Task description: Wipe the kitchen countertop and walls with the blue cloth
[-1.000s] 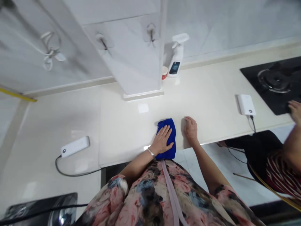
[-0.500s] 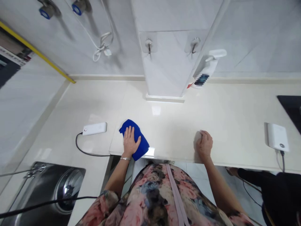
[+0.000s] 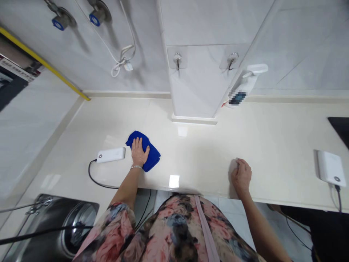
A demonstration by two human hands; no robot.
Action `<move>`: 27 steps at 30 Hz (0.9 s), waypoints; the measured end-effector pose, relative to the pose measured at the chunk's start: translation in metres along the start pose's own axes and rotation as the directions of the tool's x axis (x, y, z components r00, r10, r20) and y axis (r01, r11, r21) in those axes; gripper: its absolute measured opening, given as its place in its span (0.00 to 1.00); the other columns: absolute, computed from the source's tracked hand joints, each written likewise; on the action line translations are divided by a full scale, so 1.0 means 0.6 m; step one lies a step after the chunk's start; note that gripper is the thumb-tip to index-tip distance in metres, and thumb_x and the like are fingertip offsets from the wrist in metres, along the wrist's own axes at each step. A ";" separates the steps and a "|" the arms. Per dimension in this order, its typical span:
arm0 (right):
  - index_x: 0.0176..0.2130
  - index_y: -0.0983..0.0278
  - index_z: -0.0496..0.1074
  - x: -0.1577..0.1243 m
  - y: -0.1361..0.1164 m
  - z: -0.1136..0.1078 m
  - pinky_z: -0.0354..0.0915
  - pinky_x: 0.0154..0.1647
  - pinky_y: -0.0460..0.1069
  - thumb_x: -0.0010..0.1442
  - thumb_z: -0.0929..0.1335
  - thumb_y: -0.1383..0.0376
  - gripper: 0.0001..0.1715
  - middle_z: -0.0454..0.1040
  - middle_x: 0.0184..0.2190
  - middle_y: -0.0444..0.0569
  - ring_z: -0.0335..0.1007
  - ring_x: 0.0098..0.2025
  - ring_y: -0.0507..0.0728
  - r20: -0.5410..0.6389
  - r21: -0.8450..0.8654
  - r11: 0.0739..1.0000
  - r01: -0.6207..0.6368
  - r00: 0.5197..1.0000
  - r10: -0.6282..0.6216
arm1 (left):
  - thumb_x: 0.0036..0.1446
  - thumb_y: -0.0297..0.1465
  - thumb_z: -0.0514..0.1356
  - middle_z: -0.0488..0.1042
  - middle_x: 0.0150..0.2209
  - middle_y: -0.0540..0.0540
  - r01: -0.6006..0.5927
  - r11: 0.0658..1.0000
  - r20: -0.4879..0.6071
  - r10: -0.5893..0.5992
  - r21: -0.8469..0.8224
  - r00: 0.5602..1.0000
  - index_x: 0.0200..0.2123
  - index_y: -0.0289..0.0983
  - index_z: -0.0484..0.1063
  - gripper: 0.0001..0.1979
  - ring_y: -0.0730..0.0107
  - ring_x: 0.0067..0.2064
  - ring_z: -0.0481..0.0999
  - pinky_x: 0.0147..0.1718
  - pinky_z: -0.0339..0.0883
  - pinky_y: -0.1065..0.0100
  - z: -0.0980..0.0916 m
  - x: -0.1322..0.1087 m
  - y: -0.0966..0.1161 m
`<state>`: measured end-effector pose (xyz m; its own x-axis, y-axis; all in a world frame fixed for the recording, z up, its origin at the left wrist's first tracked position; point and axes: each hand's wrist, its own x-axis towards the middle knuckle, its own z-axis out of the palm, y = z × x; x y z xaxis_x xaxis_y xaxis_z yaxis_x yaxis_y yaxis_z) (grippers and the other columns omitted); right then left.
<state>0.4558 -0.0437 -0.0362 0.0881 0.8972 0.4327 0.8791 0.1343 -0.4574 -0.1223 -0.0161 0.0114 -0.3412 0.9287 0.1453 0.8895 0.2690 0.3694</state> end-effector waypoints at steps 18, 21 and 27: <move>0.55 0.64 0.72 0.003 -0.005 -0.007 0.67 0.61 0.66 0.61 0.61 0.70 0.25 0.76 0.56 0.62 0.71 0.59 0.67 0.015 -0.082 0.997 0.008 1.000 -0.007 | 0.67 0.45 0.51 0.40 0.78 0.22 0.038 0.997 0.054 -0.035 -0.067 0.998 0.76 0.16 0.46 0.46 0.40 0.80 0.32 0.77 0.27 0.39 0.094 0.135 0.138; 0.55 0.64 0.73 0.004 -0.004 -0.007 0.68 0.61 0.67 0.60 0.62 0.70 0.26 0.76 0.56 0.63 0.71 0.59 0.68 0.016 -0.080 0.997 0.011 1.000 -0.009 | 0.66 0.44 0.52 0.39 0.78 0.22 -0.005 0.994 0.084 0.013 -0.105 0.996 0.75 0.15 0.46 0.47 0.40 0.80 0.32 0.77 0.26 0.40 0.117 0.181 0.191; 0.55 0.62 0.72 0.005 -0.009 -0.001 0.69 0.62 0.67 0.59 0.62 0.71 0.26 0.76 0.57 0.60 0.71 0.60 0.67 0.002 -0.073 0.997 -0.027 1.000 0.027 | 0.66 0.44 0.52 0.41 0.79 0.25 -0.126 0.978 0.111 0.146 -0.168 0.983 0.76 0.18 0.49 0.45 0.40 0.80 0.34 0.77 0.27 0.40 0.141 0.214 0.235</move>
<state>0.4519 -0.0422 -0.0322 0.1110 0.9015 0.4183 0.9083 0.0788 -0.4109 -0.0149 0.1624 0.0043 -0.1721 0.9806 0.0944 0.8615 0.1033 0.4972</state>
